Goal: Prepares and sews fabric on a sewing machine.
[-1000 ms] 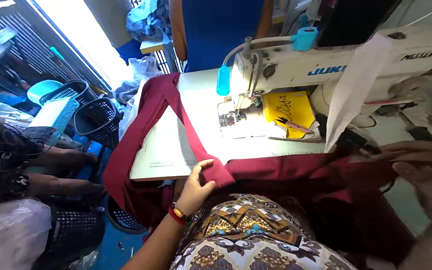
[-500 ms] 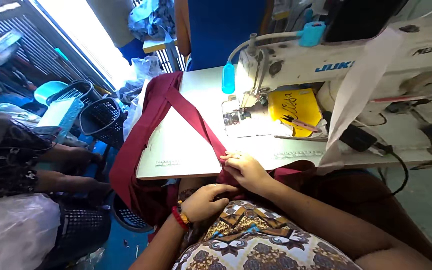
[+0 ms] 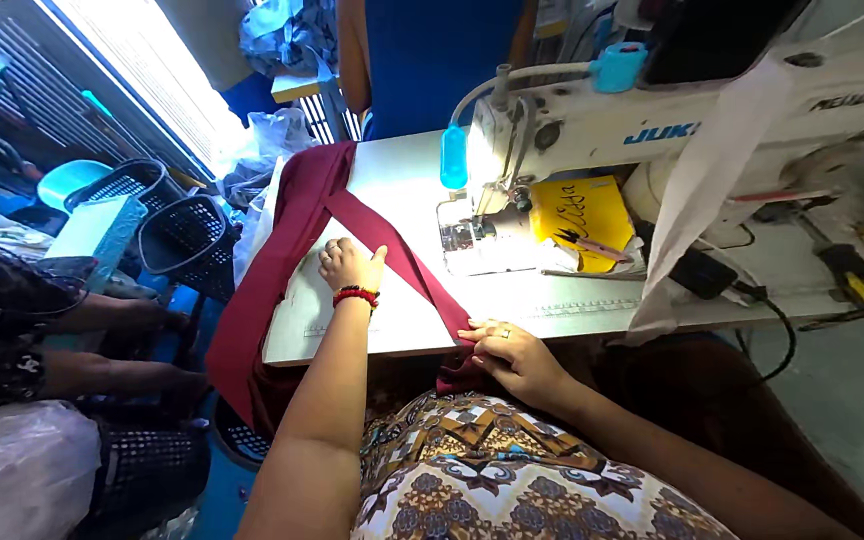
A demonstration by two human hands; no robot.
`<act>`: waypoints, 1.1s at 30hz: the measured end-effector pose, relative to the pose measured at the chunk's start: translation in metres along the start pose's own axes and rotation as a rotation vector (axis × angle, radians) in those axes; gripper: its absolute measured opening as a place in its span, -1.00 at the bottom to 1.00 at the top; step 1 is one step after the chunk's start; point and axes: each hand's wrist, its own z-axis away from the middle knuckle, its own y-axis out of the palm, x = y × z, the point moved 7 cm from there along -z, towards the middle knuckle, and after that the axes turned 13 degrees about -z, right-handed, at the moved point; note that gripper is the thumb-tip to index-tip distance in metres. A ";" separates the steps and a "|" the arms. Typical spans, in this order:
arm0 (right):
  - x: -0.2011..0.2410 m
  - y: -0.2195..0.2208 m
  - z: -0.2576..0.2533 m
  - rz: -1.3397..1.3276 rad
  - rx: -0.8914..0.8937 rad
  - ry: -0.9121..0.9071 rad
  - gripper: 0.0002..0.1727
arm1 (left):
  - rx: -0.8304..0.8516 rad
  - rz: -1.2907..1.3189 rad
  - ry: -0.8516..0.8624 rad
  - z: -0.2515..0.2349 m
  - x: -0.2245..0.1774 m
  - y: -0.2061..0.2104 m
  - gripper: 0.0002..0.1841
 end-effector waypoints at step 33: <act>0.131 -0.153 0.027 -0.313 -0.227 -0.301 -0.91 | 0.463 0.432 1.052 0.209 -0.053 0.025 -0.80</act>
